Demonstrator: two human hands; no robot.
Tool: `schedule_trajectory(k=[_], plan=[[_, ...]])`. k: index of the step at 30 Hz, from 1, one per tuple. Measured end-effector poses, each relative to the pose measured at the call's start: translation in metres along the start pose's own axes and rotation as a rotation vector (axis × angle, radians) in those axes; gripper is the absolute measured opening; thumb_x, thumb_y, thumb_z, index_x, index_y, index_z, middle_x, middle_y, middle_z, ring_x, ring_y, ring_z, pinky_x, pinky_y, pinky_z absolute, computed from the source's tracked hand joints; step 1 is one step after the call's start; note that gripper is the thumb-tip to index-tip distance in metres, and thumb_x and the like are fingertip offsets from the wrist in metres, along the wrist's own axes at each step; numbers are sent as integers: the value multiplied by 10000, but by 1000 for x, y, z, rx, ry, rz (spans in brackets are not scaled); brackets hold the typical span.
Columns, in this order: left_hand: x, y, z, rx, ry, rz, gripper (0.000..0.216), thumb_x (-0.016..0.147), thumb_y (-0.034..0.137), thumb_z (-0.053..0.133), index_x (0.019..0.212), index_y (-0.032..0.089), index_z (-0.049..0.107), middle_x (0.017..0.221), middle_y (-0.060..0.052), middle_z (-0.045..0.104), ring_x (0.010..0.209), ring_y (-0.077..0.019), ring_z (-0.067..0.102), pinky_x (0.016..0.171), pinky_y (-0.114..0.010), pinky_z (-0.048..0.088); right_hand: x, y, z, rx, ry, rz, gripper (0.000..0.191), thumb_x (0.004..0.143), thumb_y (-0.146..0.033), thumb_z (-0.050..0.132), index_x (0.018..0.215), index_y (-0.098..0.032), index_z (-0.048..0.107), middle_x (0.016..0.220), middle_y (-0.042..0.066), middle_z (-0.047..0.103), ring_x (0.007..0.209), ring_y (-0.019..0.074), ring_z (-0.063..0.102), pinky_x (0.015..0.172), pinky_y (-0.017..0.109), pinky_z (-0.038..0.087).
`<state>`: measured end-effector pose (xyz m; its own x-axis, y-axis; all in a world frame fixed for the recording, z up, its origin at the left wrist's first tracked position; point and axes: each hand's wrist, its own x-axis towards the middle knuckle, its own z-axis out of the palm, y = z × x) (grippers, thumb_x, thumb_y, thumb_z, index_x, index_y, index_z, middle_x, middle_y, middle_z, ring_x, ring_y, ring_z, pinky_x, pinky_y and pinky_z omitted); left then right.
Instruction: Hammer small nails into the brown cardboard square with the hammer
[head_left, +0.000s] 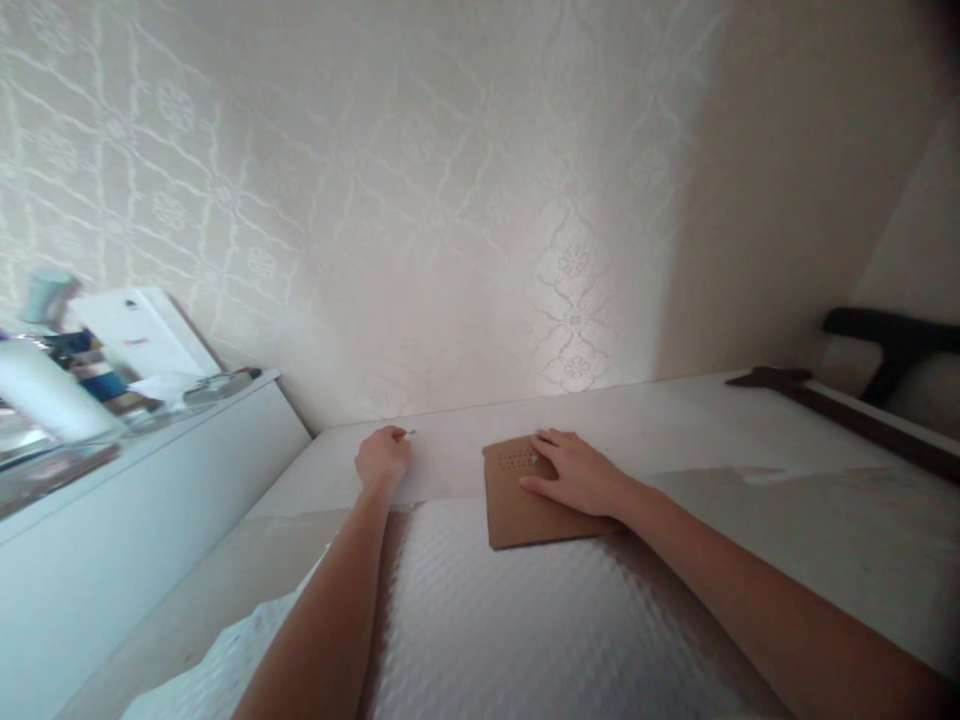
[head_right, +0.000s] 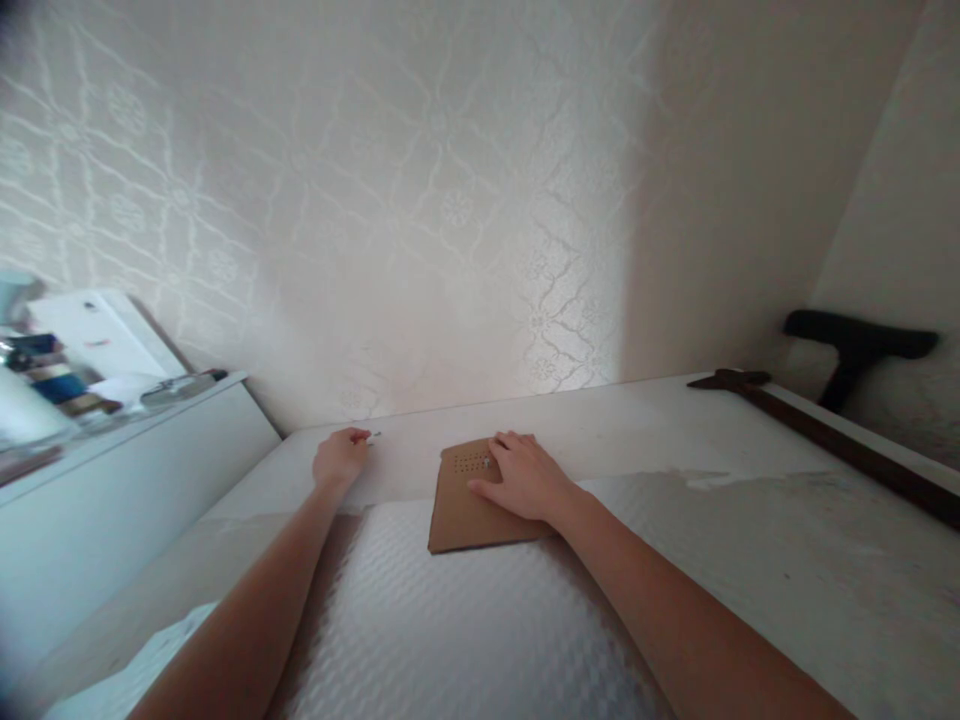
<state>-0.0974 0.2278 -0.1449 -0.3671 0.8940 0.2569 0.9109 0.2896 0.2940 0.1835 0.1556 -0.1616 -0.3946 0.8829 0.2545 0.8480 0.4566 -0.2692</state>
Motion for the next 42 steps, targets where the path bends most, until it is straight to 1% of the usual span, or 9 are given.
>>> schedule_trajectory(k=[22, 25, 28, 31, 33, 34, 36, 39, 42], plan=[[-2, 4, -1, 78, -45, 10, 306, 821, 245, 436, 1006, 231, 679, 1063, -99, 651, 1005, -298, 579, 787, -397, 474, -1, 0, 0, 3, 4, 4, 668, 814, -554, 457, 1241, -42, 504, 1318, 202, 438, 1205, 305, 391, 1014, 402, 278], [-4, 5, -1, 75, -22, 21, 313, 824, 246, 432, 1025, 220, 670, 1065, -112, 645, 1019, -309, 567, 794, -415, 466, 0, 1, 1, 12, 9, -5, 657, 816, -552, 459, 1245, -56, 500, 1312, 198, 446, 1205, 300, 394, 1011, 403, 279], [-8, 12, -3, 92, 57, 45, 310, 818, 231, 434, 1028, 214, 662, 1063, -118, 640, 1034, -313, 552, 827, -451, 443, 0, 2, 1, 17, 12, -9, 658, 818, -558, 452, 1250, -64, 495, 1313, 193, 447, 1205, 301, 392, 1007, 406, 281], [-16, 28, -2, 72, 159, 159, 286, 809, 211, 447, 995, 217, 665, 1064, -97, 634, 1033, -291, 548, 858, -451, 424, 0, 2, 1, 11, 10, -9, 652, 819, -553, 455, 1244, -60, 500, 1315, 196, 444, 1200, 303, 397, 1006, 408, 284], [-24, 43, -1, -5, 172, 294, 263, 809, 199, 457, 969, 212, 667, 1050, -74, 638, 1008, -250, 559, 875, -397, 423, 0, 2, 1, 4, 11, -7, 649, 818, -549, 462, 1240, -58, 505, 1315, 196, 444, 1196, 304, 401, 1007, 406, 287], [-29, 51, 0, -65, 138, 376, 252, 810, 193, 464, 959, 206, 667, 1027, -63, 646, 980, -224, 570, 878, -360, 424, 0, 2, 2, 1, 13, -2, 651, 816, -548, 466, 1240, -55, 505, 1316, 198, 443, 1197, 306, 401, 1006, 407, 289], [-42, 67, 2, -202, -7, 558, 226, 809, 188, 482, 933, 193, 670, 968, -40, 666, 895, -175, 594, 863, -291, 432, 0, 2, 2, -6, 14, 0, 665, 813, -547, 475, 1245, -41, 500, 1315, 204, 441, 1199, 313, 396, 1004, 409, 291], [-62, 86, 6, -353, -199, 782, 199, 810, 213, 506, 901, 188, 681, 922, -27, 674, 845, -153, 601, 825, -252, 445, 1, 2, 2, -4, 18, -23, 662, 815, -539, 482, 1256, -45, 493, 1302, 204, 455, 1191, 313, 405, 999, 415, 294], [-76, 96, 8, -419, -325, 888, 200, 806, 230, 523, 920, 207, 685, 923, -19, 673, 862, -153, 600, 811, -247, 452, 1, 2, 2, 9, 30, -47, 611, 820, -517, 495, 1265, -98, 498, 1287, 179, 478, 1185, 299, 414, 987, 414, 308]])
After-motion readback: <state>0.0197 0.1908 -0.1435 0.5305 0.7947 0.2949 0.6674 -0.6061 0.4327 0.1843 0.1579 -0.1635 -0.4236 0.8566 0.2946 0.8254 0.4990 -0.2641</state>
